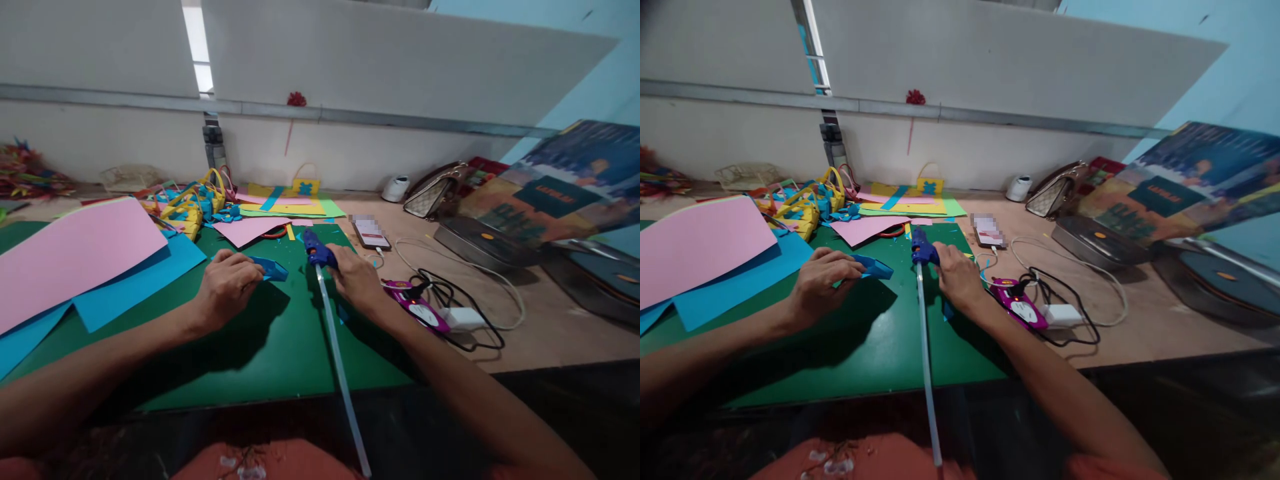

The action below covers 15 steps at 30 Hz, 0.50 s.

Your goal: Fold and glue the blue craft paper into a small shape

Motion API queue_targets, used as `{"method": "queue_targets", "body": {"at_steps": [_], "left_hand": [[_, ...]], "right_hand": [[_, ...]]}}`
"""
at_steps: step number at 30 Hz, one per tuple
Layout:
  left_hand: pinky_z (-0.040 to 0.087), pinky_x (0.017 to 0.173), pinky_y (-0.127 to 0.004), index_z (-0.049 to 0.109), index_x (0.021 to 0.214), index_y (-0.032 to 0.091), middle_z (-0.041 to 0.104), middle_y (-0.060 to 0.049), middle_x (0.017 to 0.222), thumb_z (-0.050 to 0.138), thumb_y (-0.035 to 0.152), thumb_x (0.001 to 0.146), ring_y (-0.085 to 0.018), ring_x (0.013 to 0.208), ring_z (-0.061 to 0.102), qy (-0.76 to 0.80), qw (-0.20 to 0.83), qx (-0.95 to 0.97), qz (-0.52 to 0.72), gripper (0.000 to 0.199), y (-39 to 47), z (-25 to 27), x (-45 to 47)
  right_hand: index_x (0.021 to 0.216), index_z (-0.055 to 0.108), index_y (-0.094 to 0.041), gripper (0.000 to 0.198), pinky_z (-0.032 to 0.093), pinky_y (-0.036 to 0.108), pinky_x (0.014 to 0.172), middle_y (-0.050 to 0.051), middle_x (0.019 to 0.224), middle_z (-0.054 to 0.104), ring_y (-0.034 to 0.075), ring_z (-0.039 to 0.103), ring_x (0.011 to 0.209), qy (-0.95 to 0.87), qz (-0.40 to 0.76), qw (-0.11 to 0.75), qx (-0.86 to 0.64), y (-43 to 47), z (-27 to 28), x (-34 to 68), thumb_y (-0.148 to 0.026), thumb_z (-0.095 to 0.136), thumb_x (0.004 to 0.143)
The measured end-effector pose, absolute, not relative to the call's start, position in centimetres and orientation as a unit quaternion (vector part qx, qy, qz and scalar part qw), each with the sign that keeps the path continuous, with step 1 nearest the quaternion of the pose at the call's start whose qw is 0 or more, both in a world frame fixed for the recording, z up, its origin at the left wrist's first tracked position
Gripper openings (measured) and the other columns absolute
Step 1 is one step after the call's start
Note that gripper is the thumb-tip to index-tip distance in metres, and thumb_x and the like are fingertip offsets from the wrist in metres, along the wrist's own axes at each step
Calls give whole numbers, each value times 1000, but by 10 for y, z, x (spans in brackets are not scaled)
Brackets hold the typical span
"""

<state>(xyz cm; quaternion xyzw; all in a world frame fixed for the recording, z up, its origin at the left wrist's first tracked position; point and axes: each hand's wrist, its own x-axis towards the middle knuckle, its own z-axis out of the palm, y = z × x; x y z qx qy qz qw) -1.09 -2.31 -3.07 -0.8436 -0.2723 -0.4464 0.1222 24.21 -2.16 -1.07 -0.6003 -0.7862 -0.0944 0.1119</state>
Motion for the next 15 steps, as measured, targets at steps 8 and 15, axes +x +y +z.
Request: {"method": "queue_targets", "body": {"at_steps": [8, 15], "left_hand": [[38, 66, -29, 52, 70, 19, 72, 3, 76, 52, 12, 84, -12, 69, 64, -267, 144, -845, -439, 15, -19, -37, -13], [36, 64, -29, 46, 67, 18, 72, 3, 77, 49, 8, 83, -12, 68, 64, -249, 168, -852, -429, 19, -24, -35, -10]], "right_hand": [[97, 58, -15, 35, 46, 28, 56, 5, 78, 63, 18, 57, 64, -739, 176, 345, -551, -57, 19, 248, -43, 45, 82], [60, 57, -23, 29, 50, 29, 58, 2, 63, 60, 18, 58, 59, -758, 223, 278, -547, -94, 41, 241, -45, 47, 76]]}}
